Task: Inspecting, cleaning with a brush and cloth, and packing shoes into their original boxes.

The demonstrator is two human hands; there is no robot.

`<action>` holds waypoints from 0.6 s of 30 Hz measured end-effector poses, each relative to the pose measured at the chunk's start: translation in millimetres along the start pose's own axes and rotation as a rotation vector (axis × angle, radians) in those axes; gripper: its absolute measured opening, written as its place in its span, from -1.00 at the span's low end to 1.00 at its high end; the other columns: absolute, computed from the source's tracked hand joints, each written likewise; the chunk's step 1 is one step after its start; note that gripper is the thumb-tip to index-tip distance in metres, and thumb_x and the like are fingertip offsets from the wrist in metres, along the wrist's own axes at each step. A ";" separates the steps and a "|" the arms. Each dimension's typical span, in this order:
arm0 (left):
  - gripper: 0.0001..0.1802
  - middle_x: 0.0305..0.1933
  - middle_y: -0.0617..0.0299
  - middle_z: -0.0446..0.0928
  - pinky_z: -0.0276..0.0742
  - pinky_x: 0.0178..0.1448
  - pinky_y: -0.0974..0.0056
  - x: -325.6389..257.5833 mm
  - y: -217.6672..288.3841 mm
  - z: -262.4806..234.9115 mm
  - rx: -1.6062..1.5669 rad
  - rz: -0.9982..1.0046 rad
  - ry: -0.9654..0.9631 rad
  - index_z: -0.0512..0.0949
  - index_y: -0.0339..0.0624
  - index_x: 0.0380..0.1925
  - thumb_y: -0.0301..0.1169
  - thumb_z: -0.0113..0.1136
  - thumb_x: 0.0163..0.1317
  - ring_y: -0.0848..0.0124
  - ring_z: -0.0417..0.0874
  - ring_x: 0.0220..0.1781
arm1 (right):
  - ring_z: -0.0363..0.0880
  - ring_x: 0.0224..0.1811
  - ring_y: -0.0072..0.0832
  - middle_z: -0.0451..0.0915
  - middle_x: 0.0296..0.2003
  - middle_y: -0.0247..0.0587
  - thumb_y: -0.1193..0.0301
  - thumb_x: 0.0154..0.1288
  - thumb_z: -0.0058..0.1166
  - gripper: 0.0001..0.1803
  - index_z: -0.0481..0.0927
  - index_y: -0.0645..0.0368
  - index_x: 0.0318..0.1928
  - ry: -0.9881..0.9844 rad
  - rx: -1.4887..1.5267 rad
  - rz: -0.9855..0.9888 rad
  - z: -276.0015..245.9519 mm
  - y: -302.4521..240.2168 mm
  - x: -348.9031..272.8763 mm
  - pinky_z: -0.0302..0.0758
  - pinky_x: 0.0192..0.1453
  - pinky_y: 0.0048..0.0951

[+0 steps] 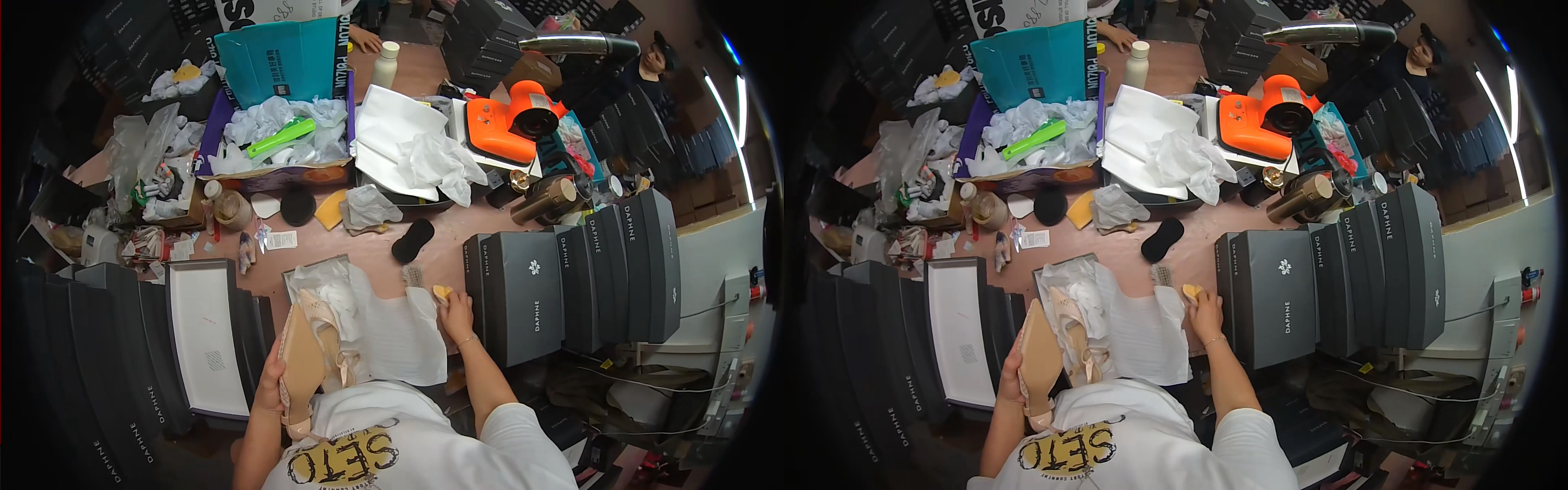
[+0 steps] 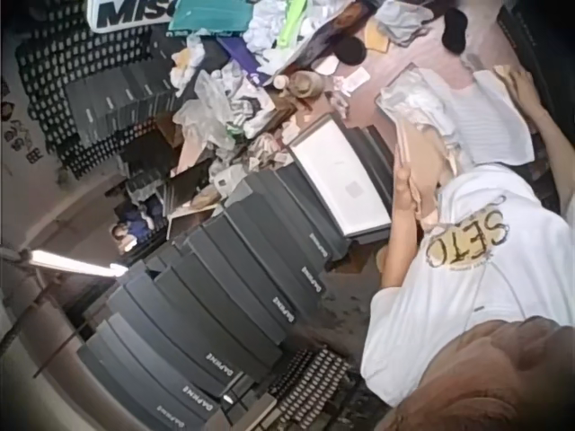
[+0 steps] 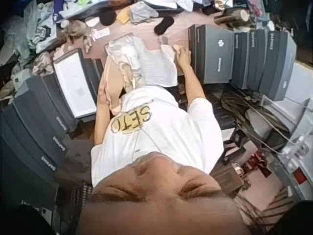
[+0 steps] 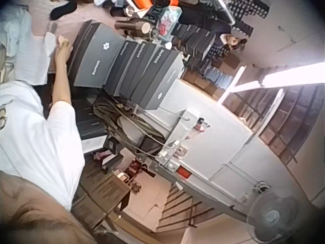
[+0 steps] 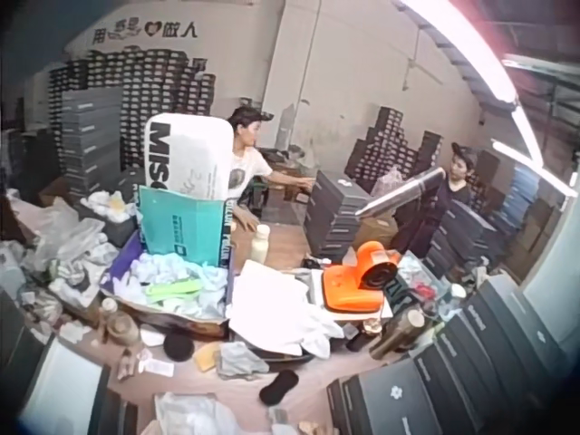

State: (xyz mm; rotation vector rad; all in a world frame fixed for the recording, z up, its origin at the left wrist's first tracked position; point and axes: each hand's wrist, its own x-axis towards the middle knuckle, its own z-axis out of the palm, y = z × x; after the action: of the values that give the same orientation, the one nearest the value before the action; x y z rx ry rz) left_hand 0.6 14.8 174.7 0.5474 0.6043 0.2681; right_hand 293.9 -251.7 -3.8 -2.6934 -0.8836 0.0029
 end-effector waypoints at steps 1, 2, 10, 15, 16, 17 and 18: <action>-0.12 0.12 0.10 0.41 0.56 0.09 0.31 1.1 -2.9 -0.6 0.003 -0.010 0.008 0.12 -0.28 0.31 -0.13 0.23 0.04 0.36 0.53 0.09 | 0.52 -0.19 -0.20 0.52 -0.20 -0.10 0.42 0.15 0.08 -0.77 0.50 0.24 -0.18 -0.082 0.376 0.194 0.9 6.8 5.9 0.50 -0.02 -0.24; -0.15 0.10 0.10 0.43 0.56 0.08 0.31 1.7 -4.1 -2.0 0.010 -0.022 0.014 0.14 -0.30 0.30 -0.13 0.21 0.06 0.38 0.55 0.07 | 0.53 -0.19 -0.27 0.53 -0.20 -0.15 0.43 0.18 0.05 -0.78 0.50 0.22 -0.16 -0.166 0.753 0.392 -6.2 5.9 17.7 0.51 -0.02 -0.28; -0.24 0.08 0.09 0.46 0.56 0.02 0.35 16.8 1.7 10.7 -0.004 -0.125 -0.068 0.21 -0.30 0.27 -0.06 0.08 0.15 0.39 0.57 0.02 | 0.54 -0.02 -0.46 0.53 -0.04 -0.26 0.36 0.35 -0.03 -0.67 0.40 0.15 0.09 -0.624 1.907 0.456 -103.4 -106.4 81.2 0.53 0.05 -0.32; -0.21 0.10 0.01 0.47 0.56 0.07 0.27 30.6 8.0 26.2 -0.179 -0.052 -0.138 0.25 -0.31 0.24 0.03 0.07 0.13 0.27 0.59 0.01 | 0.55 -0.01 -0.47 0.52 0.00 -0.27 0.33 0.37 -0.02 -0.64 0.39 0.13 0.12 -0.882 1.887 0.381 -88.5 -168.8 73.9 0.55 0.03 -0.34; -0.20 0.10 -0.03 0.47 0.56 0.07 0.26 31.0 9.9 28.7 -0.226 -0.035 -0.159 0.26 -0.31 0.23 0.04 0.07 0.12 0.24 0.60 0.00 | 0.55 -0.01 -0.47 0.52 0.00 -0.27 0.33 0.37 -0.02 -0.65 0.39 0.13 0.12 -0.940 1.856 0.375 -89.4 -183.5 69.7 0.56 0.02 -0.35; -0.20 0.08 -0.06 0.48 0.57 0.06 0.26 30.8 9.4 25.8 -0.238 -0.043 -0.143 0.27 -0.31 0.23 0.05 0.08 0.11 0.22 0.61 -0.02 | 0.56 -0.01 -0.49 0.53 -0.01 -0.28 0.36 0.36 -0.01 -0.67 0.39 0.15 0.09 -0.988 1.914 0.387 -96.9 -198.9 64.2 0.57 -0.01 -0.38; -0.19 0.07 -0.10 0.48 0.57 0.05 0.26 32.4 7.6 19.5 -0.249 -0.052 -0.128 0.27 -0.32 0.22 0.06 0.08 0.10 0.19 0.62 -0.04 | 0.56 -0.01 -0.49 0.53 -0.02 -0.27 0.38 0.36 0.00 -0.67 0.39 0.15 0.09 -0.991 1.890 0.379 -94.3 -209.2 60.9 0.57 -0.01 -0.39</action>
State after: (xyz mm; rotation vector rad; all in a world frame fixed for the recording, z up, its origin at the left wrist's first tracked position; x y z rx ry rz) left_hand 37.5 25.9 177.3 0.3057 0.4518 0.2531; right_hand 231.4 -83.8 151.9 -0.8313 -0.1353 1.4445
